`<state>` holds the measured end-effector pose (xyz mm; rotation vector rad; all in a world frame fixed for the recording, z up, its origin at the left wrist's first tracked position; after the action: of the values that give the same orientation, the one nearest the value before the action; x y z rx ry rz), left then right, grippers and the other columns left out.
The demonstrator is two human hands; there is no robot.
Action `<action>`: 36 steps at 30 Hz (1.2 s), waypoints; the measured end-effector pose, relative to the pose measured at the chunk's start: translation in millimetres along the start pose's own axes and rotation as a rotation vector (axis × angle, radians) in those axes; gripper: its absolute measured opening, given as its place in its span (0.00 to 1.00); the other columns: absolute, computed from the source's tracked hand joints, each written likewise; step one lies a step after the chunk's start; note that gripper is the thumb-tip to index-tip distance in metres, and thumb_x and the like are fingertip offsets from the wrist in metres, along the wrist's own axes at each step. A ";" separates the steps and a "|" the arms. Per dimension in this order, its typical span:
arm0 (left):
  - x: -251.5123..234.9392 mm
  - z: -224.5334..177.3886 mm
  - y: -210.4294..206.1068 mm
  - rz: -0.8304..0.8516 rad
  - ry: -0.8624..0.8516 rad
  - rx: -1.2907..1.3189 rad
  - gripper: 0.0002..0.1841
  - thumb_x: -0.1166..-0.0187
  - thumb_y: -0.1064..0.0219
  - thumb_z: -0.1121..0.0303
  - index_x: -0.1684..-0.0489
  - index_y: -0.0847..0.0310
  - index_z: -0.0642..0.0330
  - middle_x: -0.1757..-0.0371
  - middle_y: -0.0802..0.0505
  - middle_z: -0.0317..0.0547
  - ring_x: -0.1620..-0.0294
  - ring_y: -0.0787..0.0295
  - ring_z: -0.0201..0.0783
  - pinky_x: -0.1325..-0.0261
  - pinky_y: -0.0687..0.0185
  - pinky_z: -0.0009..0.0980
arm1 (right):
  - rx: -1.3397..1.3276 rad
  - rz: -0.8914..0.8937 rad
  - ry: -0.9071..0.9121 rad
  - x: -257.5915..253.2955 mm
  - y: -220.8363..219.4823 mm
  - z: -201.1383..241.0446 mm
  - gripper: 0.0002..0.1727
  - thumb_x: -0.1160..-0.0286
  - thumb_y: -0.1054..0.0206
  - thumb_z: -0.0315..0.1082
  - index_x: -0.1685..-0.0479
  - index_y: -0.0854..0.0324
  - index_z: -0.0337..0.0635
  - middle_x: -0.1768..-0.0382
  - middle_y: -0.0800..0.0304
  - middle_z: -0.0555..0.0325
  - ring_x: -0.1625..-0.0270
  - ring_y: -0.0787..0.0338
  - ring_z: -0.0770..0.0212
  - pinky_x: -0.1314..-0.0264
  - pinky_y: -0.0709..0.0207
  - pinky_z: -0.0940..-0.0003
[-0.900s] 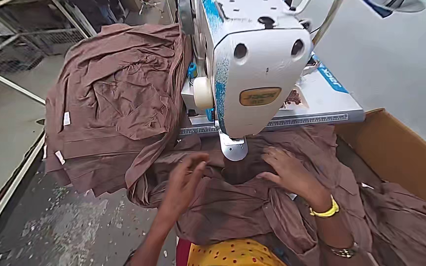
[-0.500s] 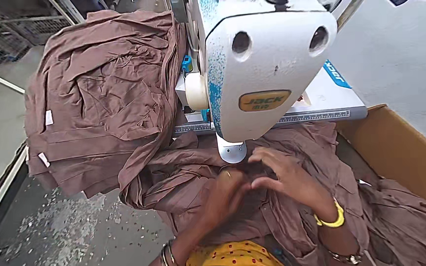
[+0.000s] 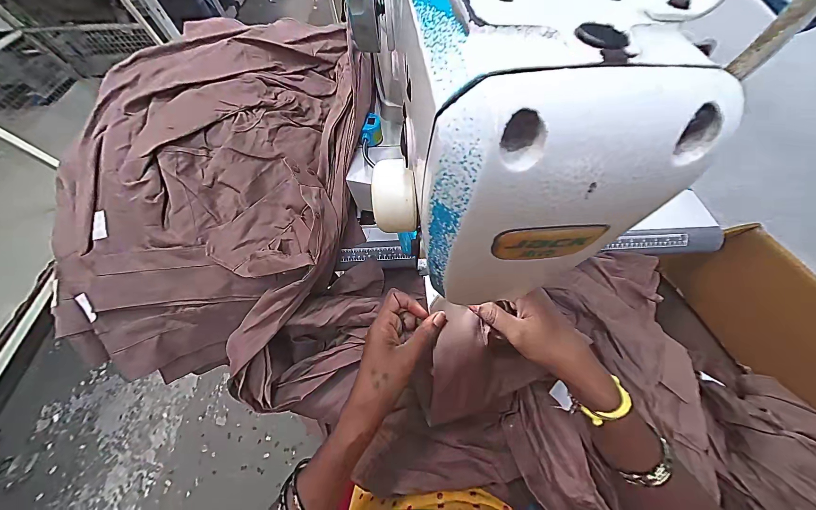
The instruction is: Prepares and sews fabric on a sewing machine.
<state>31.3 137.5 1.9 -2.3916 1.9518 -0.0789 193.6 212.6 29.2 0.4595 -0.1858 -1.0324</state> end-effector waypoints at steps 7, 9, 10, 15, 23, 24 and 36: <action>-11.8 -0.9 -4.2 -0.024 0.067 0.041 0.16 0.24 0.28 0.73 0.49 0.33 0.61 0.83 0.19 0.32 0.90 0.23 0.26 0.85 0.21 0.22 | -0.059 -0.057 0.021 -11.4 8.7 4.2 0.11 0.23 0.36 0.33 0.48 0.24 0.38 0.66 0.19 0.73 0.64 0.21 0.90 0.59 0.25 0.89; -13.5 -0.8 -4.1 -0.031 0.072 0.030 0.16 0.24 0.28 0.73 0.49 0.33 0.61 0.84 0.19 0.31 0.90 0.22 0.26 0.85 0.20 0.22 | -0.108 -0.082 0.025 -11.5 8.5 3.0 0.10 0.24 0.34 0.31 0.48 0.25 0.39 0.65 0.17 0.76 0.63 0.20 0.91 0.58 0.24 0.90; -14.2 -0.8 -3.5 -0.032 0.066 0.023 0.16 0.24 0.28 0.72 0.49 0.33 0.61 0.83 0.19 0.31 0.89 0.21 0.26 0.85 0.20 0.22 | -0.136 -0.087 0.031 -11.5 8.2 2.5 0.10 0.24 0.34 0.29 0.48 0.26 0.40 0.64 0.17 0.76 0.62 0.19 0.91 0.57 0.24 0.91; 5.5 4.6 -3.8 0.038 -0.026 -0.105 0.09 0.16 0.37 0.64 0.54 0.29 0.60 0.71 0.16 0.27 0.74 0.18 0.19 0.69 0.17 0.19 | 0.171 -0.114 0.114 -8.9 38.9 4.8 0.15 0.20 0.34 0.38 0.47 0.18 0.34 0.60 0.10 0.61 0.58 0.12 0.78 0.50 0.17 0.79; 46.9 10.6 -31.7 0.217 -0.419 -0.723 0.26 0.13 0.44 0.46 0.65 0.14 0.61 0.83 0.14 0.42 0.81 0.14 0.34 0.77 0.19 0.34 | 0.832 -0.469 0.157 -30.9 103.1 -28.0 0.13 0.19 0.34 0.31 0.45 0.10 0.34 0.52 0.11 0.34 0.47 0.10 0.33 0.50 0.18 0.38; 44.4 3.0 -33.5 0.246 -0.337 -0.533 0.23 0.10 0.45 0.50 0.69 0.15 0.59 0.84 0.17 0.36 0.82 0.20 0.25 0.76 0.24 0.24 | 0.849 -0.456 0.192 -36.1 98.7 -29.2 0.13 0.20 0.33 0.31 0.44 0.10 0.34 0.53 0.12 0.34 0.48 0.11 0.32 0.51 0.18 0.39; 28.3 9.7 -16.4 0.213 -0.145 -0.530 0.24 0.15 0.41 0.44 0.66 0.10 0.54 0.75 0.11 0.30 0.73 0.16 0.22 0.64 0.17 0.25 | 0.502 -0.487 0.220 -36.2 117.1 -49.0 0.10 0.25 0.30 0.30 0.56 0.10 0.31 0.55 0.11 0.36 0.52 0.10 0.40 0.48 0.19 0.42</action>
<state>53.7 113.1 -6.4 -2.3427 2.3680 0.6815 284.5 307.6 40.8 1.1082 -0.1373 -1.4031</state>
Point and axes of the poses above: each hand's wrist, its own x-axis away from the middle knuckle, its own y-axis out of the back of the hand, z = x × y, the point moved 10 cm from there along -x, towards the middle knuckle
